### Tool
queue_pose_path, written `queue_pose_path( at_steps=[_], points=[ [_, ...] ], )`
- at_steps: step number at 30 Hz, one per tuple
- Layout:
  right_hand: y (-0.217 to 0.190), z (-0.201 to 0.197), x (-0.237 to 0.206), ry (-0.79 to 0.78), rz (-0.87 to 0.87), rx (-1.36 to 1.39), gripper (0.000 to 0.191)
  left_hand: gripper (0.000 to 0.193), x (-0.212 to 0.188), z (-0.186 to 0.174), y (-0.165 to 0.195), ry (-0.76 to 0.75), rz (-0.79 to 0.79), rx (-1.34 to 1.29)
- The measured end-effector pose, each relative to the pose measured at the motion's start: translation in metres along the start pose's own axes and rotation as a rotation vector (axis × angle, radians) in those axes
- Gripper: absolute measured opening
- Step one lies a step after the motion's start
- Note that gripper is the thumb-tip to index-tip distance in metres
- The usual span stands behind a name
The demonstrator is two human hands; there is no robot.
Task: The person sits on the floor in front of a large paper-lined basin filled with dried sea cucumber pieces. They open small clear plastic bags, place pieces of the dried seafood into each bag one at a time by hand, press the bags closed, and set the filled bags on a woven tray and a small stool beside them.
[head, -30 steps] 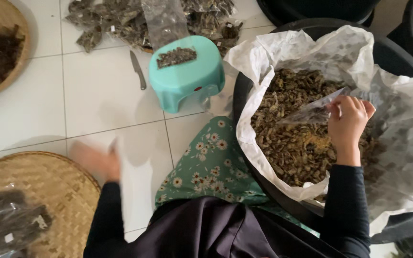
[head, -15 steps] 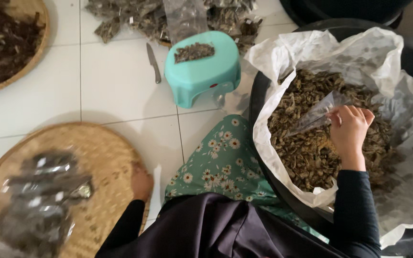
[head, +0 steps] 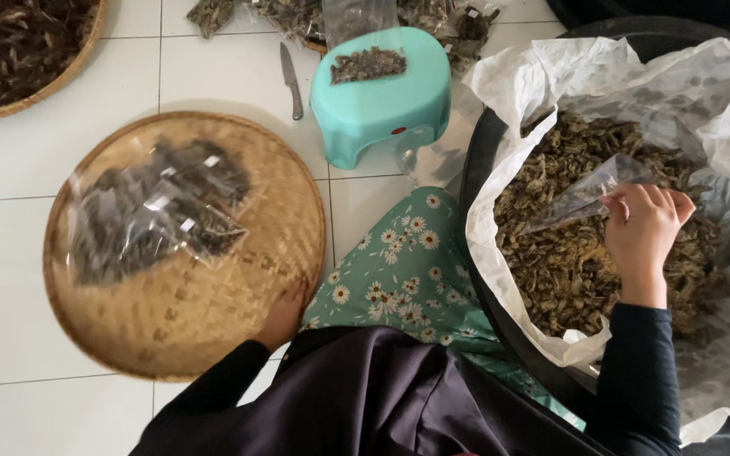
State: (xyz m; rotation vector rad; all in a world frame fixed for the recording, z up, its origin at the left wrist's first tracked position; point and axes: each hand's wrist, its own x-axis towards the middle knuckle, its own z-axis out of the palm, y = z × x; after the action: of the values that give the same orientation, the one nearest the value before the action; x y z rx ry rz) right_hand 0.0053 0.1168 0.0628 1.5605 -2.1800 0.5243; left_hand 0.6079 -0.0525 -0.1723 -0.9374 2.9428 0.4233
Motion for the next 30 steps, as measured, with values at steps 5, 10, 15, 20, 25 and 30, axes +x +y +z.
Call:
queue_pose_path(
  at_steps=[5, 10, 15, 20, 25, 30],
  points=[
    [-0.002, 0.001, 0.000, -0.009, -0.003, -0.027, 0.009, 0.084, -0.045, -0.008, -0.017, -0.229, 0.012, -0.099],
    [-0.008, 0.002, -0.001, -0.026, -0.014, -0.026, 0.009, 0.088, -0.076, -0.020, -0.026, -0.393, 0.085, -0.085],
    [-0.010, 0.005, 0.000, -0.032, -0.009, -0.040, 0.015, 0.081, -0.068, -0.016, -0.029, -0.354, 0.191, 0.032],
    [-0.013, 0.007, 0.001, -0.049, -0.020, -0.042, 0.015, 0.095, -0.043, -0.014, -0.029, -0.255, 0.165, -0.204],
    [-0.014, -0.001, 0.005, -0.046, 0.000, -0.080, 0.009, 0.073, -0.014, -0.009, -0.014, 0.019, 0.095, -0.218],
    [-0.013, -0.005, 0.011, -0.044, 0.027, -0.061, 0.012, 0.073, -0.001, -0.010, -0.007, -0.011, 0.081, -0.119]
  ],
)
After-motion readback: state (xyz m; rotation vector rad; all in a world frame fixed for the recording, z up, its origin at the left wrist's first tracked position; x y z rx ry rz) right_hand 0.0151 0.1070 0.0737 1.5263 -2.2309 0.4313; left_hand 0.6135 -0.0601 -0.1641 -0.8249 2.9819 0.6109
